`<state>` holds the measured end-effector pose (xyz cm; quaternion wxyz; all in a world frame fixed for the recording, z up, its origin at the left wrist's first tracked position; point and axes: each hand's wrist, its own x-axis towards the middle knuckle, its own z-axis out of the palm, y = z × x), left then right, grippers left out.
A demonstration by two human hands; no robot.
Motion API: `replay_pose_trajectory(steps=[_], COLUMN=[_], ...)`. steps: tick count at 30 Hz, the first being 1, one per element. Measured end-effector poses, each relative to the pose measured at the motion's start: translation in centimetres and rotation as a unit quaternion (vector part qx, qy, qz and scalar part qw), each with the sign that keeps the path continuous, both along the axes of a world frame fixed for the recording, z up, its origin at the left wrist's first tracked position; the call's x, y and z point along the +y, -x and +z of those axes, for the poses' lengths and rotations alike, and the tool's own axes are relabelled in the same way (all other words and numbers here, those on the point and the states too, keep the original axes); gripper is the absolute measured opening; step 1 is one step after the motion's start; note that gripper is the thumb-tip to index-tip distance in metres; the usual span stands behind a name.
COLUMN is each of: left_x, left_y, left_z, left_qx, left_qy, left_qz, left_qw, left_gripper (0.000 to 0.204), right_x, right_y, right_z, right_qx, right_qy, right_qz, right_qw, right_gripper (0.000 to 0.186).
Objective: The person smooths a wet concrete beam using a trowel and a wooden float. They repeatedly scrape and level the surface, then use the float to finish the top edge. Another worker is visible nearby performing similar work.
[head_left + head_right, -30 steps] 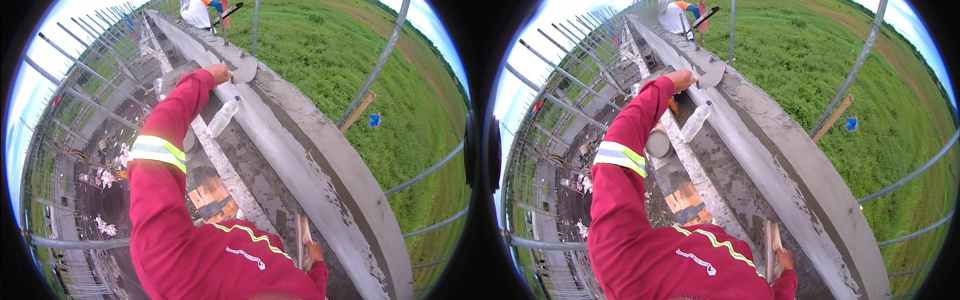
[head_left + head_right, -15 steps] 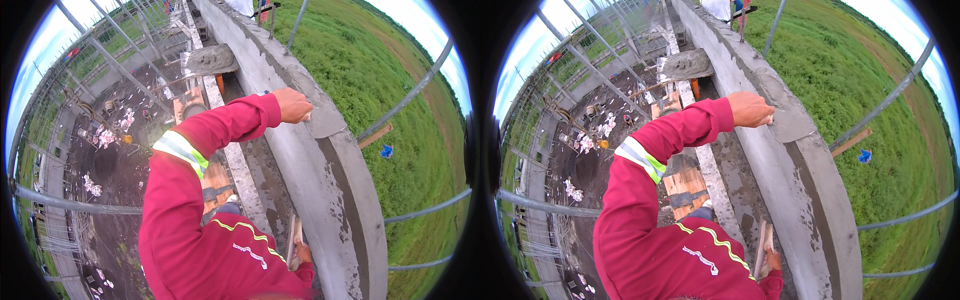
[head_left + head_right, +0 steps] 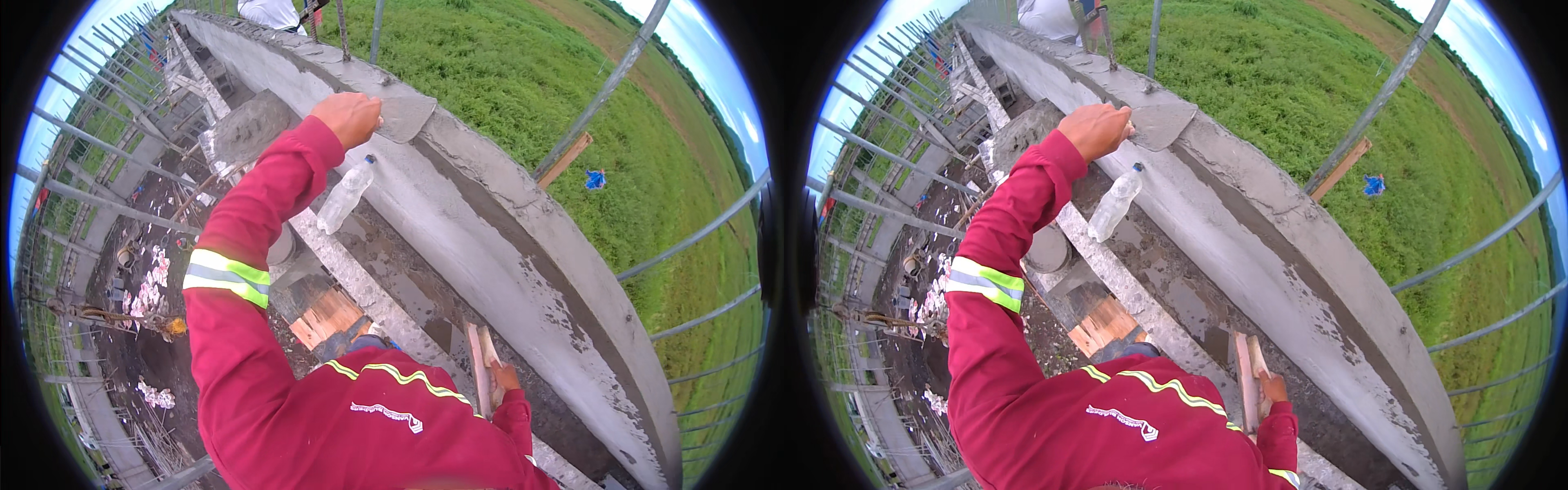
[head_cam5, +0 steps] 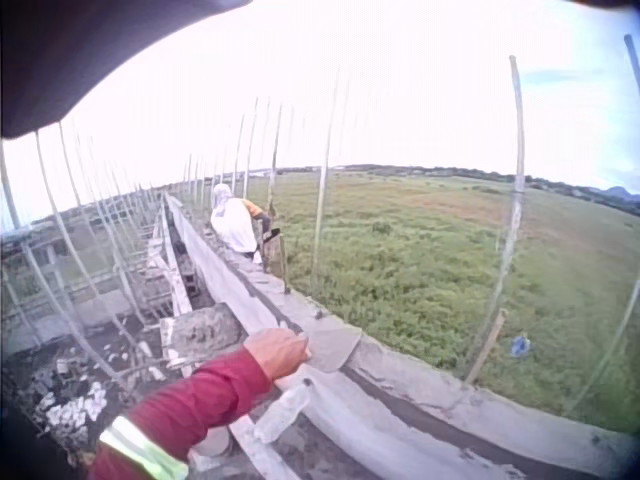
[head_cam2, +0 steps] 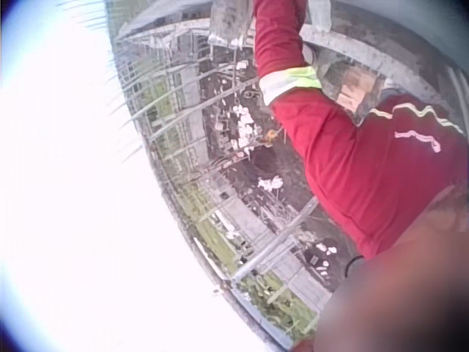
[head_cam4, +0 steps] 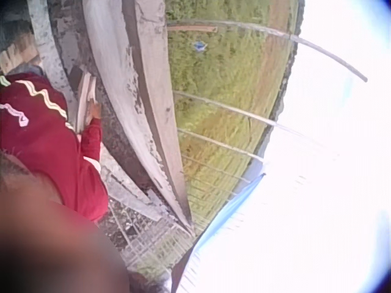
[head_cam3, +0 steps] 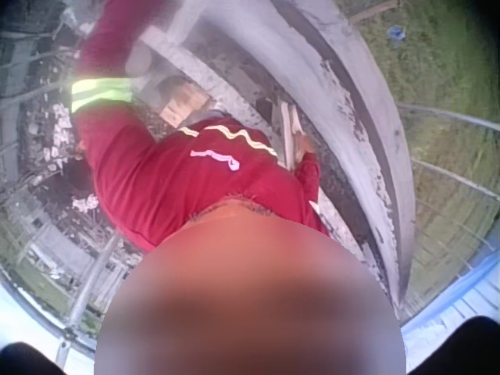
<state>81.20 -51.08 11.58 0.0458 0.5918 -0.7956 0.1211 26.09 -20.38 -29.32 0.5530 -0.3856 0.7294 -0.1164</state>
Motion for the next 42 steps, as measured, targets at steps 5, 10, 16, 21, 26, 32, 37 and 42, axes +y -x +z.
replay_pose_trajectory(steps=[5, 10, 16, 21, 26, 32, 37, 42], left_x=[-0.9, -1.0, -1.0, 2.1, 6.5, 6.5, 2.9, -0.1], left_y=[0.2, 0.7, 0.3, 9.1, 16.6, 16.5, 12.7, 7.7], left_z=[-0.6, -1.8, -0.9, 0.5, 1.3, 0.0, -0.4, 0.5], left_qx=[0.059, 0.022, 0.021, 0.166, 0.005, -0.075, -0.101, -0.118], left_qy=[-0.052, -0.079, -0.148, -0.281, -0.125, -0.045, -0.018, 0.007], left_qz=[-0.071, -0.059, -0.099, -0.114, -0.167, -0.187, -0.161, -0.128], left_qw=[0.994, 0.995, 0.984, 0.938, 0.978, 0.978, 0.982, 0.985], left_gripper=[0.033, 0.034, 0.029, 0.036, 0.031, 0.026, 0.025, 0.025], right_x=[-2.3, -3.2, -3.1, -3.6, -3.3, -2.8, -2.2, -2.0], right_y=[-4.4, -5.7, -3.7, -3.7, -4.5, -6.1, -6.8, -6.8], right_z=[-0.6, 0.5, -1.8, -3.4, -3.0, -3.1, -2.5, -2.7], right_qx=[0.091, 0.036, 0.018, 0.014, 0.0, -0.002, -0.004, -0.005], right_qy=[0.012, 0.025, 0.03, 0.038, 0.046, 0.05, 0.049, 0.041], right_qz=[0.026, 0.012, -0.001, 0.016, 0.016, -0.018, -0.028, -0.011], right_qw=[0.995, 0.999, 0.999, 0.999, 0.999, 0.999, 0.998, 0.999], right_gripper=[0.054, 0.056, 0.054, 0.056, 0.058, 0.06, 0.057, 0.057])
